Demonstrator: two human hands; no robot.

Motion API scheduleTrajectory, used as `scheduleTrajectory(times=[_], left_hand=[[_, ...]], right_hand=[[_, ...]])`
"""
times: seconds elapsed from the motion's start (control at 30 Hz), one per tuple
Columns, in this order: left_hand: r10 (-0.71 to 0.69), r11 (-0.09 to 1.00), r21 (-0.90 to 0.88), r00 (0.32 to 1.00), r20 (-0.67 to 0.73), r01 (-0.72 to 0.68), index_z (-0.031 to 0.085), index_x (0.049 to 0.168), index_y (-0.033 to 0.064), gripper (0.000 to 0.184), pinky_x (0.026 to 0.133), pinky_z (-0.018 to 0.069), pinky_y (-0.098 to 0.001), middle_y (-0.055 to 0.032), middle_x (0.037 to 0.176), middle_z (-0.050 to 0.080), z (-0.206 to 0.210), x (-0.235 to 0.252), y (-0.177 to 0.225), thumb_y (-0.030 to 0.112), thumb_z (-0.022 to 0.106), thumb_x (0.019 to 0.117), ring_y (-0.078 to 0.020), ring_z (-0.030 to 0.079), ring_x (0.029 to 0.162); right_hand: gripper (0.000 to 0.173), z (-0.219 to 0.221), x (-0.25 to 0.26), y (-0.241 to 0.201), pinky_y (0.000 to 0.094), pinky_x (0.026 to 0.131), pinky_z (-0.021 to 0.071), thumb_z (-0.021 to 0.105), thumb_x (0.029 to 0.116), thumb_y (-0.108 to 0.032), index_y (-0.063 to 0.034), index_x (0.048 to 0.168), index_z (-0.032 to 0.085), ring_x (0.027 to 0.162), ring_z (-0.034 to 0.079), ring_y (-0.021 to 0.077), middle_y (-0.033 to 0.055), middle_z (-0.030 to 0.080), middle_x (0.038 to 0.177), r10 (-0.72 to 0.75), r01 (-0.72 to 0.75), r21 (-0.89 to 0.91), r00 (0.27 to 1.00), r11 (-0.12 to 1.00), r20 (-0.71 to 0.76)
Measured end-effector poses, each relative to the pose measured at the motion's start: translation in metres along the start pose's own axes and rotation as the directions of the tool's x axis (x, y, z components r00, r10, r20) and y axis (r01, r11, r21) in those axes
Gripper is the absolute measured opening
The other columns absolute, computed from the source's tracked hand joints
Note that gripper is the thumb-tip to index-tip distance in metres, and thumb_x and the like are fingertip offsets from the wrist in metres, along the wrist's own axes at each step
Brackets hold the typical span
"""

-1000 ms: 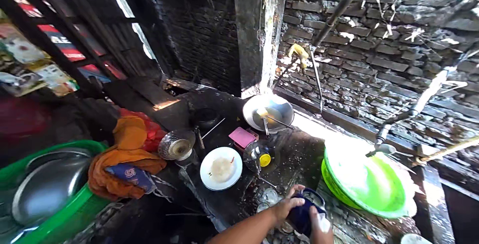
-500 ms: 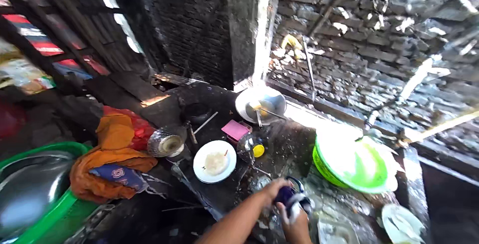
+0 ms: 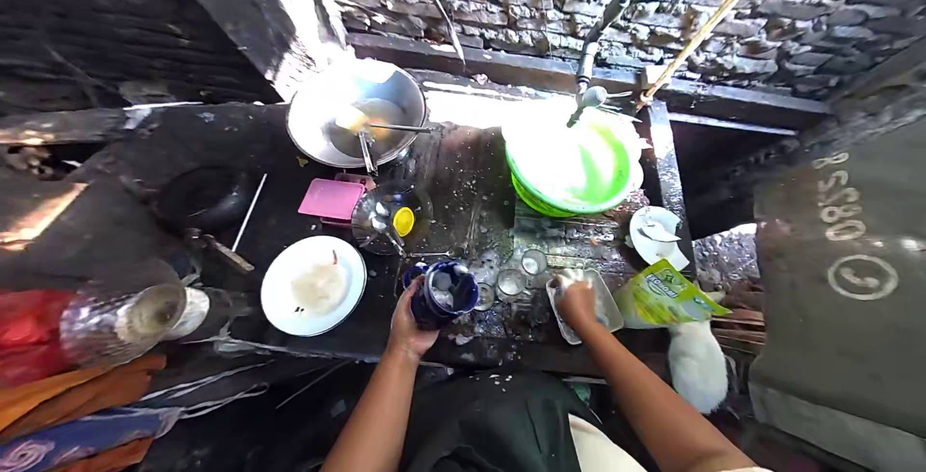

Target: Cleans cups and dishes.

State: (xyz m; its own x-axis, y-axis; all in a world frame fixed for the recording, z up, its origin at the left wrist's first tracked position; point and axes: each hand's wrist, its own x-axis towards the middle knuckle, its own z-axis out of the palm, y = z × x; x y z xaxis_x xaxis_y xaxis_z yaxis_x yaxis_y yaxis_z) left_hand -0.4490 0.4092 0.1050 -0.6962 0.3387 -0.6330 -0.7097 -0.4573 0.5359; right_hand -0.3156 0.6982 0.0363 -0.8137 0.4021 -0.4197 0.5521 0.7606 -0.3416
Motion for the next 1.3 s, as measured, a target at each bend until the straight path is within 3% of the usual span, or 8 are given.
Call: scheduleTrajectory(times=[0.23,0.43,0.53,0.63,0.77,0.9,1.07,1.3], left_hand=[[0.004,1.0,-0.027,0.994,0.111,-0.001,0.06,0.119,0.0115,0.056,0.081,0.0609,-0.0451,-0.0113,0.106,0.072,0.002,-0.011,-0.005,0.044,0.015,0.1094,-0.0244,0.071,0.097],[0.019,0.998,-0.056,1.0,0.007,-0.018,0.06,0.115,0.0129,0.046,0.08,0.0598,-0.0464,-0.0098,0.101,0.071,0.007,-0.01,-0.006,0.041,0.024,0.1106,-0.0244,0.071,0.094],[0.022,1.0,0.022,0.998,-0.056,-0.021,0.058,0.11,0.0123,0.041,0.076,0.0597,-0.0415,-0.0067,0.094,0.07,0.021,-0.012,-0.014,0.037,0.025,0.1121,-0.0203,0.07,0.088],[-0.055,0.99,0.128,0.997,-0.051,0.061,0.057,0.124,0.0064,0.044,0.081,0.0579,-0.0438,-0.0114,0.101,0.069,0.039,-0.006,-0.023,0.037,0.028,0.112,-0.0225,0.069,0.092],[0.025,0.909,0.416,0.998,-0.05,-0.002,0.049,0.143,0.003,0.04,0.089,0.0548,-0.0441,-0.0171,0.117,0.066,0.07,-0.001,-0.024,0.024,0.04,0.1106,-0.0244,0.066,0.102],[0.371,0.702,0.587,0.911,0.182,-0.403,0.058,0.131,-0.0058,0.036,0.105,0.0493,-0.0413,-0.021,0.126,0.064,0.071,-0.008,-0.045,0.017,0.045,0.1064,-0.0229,0.062,0.118],[0.035,0.981,0.168,0.94,0.34,-0.097,0.047,0.142,0.008,0.061,0.086,0.0554,-0.0426,-0.0107,0.12,0.066,0.063,-0.025,-0.013,0.027,0.004,0.1025,-0.0205,0.065,0.104],[-0.247,0.96,0.236,0.852,0.463,0.15,0.058,0.132,0.0079,0.069,0.09,0.0551,-0.062,-0.0182,0.121,0.069,0.034,-0.017,0.033,0.053,0.013,0.1057,-0.0377,0.067,0.111]], right_hand=[[0.038,0.088,-0.004,0.0,0.0677,0.123,0.0168,0.045,0.1008,0.005,0.0055,0.136,0.06,0.147,0.035,0.0492,0.0314,0.047,0.151,-0.154,0.28,-0.244,0.888,0.929,0.434],[0.031,0.022,-0.032,-0.003,0.0486,0.109,0.0484,0.059,0.0988,-0.006,0.0084,0.126,0.064,0.119,0.065,0.037,0.0261,0.068,0.123,-0.217,0.22,0.332,0.975,0.917,-0.047],[0.025,-0.031,-0.048,-0.056,0.0342,0.086,0.059,0.062,0.0961,-0.013,0.0057,0.112,0.068,0.094,0.072,0.0183,0.0159,0.073,0.105,-0.155,0.444,0.538,0.853,0.717,-0.498],[0.033,-0.057,-0.043,-0.102,0.0406,0.098,0.0555,0.057,0.0966,-0.021,0.0075,0.107,0.07,0.111,0.068,0.0248,0.0202,0.071,0.114,-0.498,0.627,0.518,0.778,0.582,-0.383],[0.05,-0.049,-0.045,-0.141,0.0429,0.095,0.0538,0.054,0.1024,-0.04,0.0071,0.112,0.067,0.102,0.069,0.0227,0.0183,0.071,0.104,-0.364,0.232,0.71,0.931,0.665,0.037],[0.042,-0.085,-0.048,-0.164,0.046,0.088,0.0585,0.057,0.1057,-0.036,0.0021,0.123,0.063,0.096,0.071,0.0253,0.0174,0.072,0.106,0.106,-0.326,0.892,0.945,0.314,0.308],[0.033,-0.078,-0.066,-0.168,0.0543,0.093,0.0553,0.061,0.0971,-0.02,0.0086,0.113,0.07,0.1,0.072,0.0336,0.0223,0.074,0.103,-0.294,0.407,0.489,0.91,0.772,-0.293],[0.016,-0.088,-0.055,-0.157,0.0562,0.083,0.0607,0.068,0.0898,-0.005,0.0078,0.098,0.071,0.094,0.074,0.0419,0.0252,0.073,0.096,-0.808,0.79,-0.17,0.567,0.589,-0.161]])
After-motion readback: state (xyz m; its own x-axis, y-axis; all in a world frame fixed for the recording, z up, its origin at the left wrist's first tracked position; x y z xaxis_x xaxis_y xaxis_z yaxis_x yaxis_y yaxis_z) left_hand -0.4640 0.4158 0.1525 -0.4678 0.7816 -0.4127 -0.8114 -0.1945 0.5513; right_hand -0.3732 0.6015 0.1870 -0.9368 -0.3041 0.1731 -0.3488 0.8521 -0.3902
